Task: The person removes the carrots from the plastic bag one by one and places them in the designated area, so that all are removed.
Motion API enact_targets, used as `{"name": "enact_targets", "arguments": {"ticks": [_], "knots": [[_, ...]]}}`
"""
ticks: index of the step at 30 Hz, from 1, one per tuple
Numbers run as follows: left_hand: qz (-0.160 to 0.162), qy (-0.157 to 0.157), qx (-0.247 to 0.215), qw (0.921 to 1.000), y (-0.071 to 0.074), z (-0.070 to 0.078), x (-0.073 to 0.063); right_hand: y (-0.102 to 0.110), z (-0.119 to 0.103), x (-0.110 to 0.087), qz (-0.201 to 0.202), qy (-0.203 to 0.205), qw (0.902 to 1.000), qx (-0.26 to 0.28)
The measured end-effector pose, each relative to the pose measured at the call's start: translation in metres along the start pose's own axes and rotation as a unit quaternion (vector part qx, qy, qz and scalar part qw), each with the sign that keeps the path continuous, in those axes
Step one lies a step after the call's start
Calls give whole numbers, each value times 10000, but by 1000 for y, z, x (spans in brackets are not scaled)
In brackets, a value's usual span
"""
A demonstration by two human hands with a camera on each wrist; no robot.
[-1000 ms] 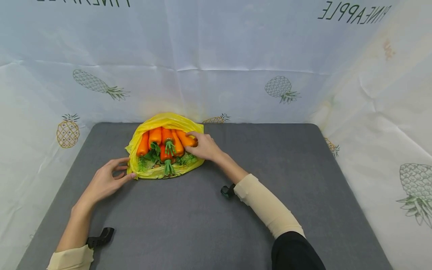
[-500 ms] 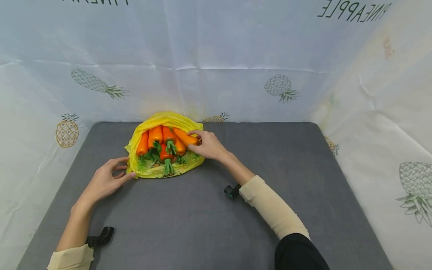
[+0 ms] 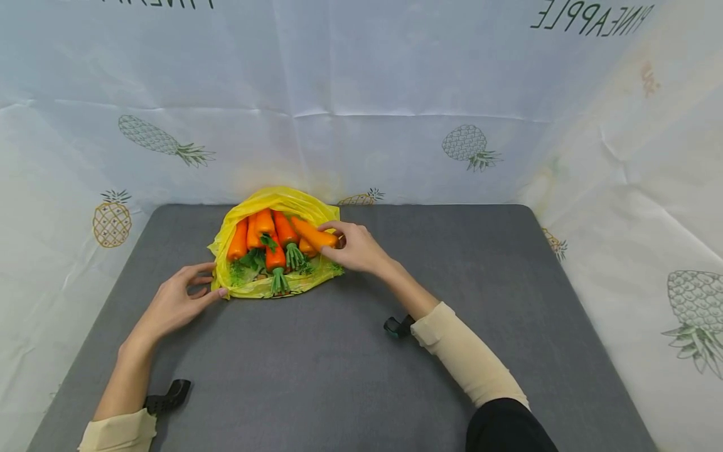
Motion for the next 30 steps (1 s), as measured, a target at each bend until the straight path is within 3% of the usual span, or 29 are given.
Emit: {"name": "enact_targets", "arguments": {"ticks": [17, 30], "knots": [[-51, 31, 21, 10000, 0, 1, 0, 22, -1, -21, 380, -122, 9990, 186], [-25, -6, 66, 10000, 0, 0, 0, 51, 28, -29, 1056, -537, 9927, 223]]}}
Point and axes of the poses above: each hand's wrist, its own x-axis towards the middle knuckle, its own y-axis out of the back of the hand, z = x × y, the point moved 5 cm from there along x, towards the middle knuckle, and after that the axes turned 5 degrees about y, right-handed, at the moved point
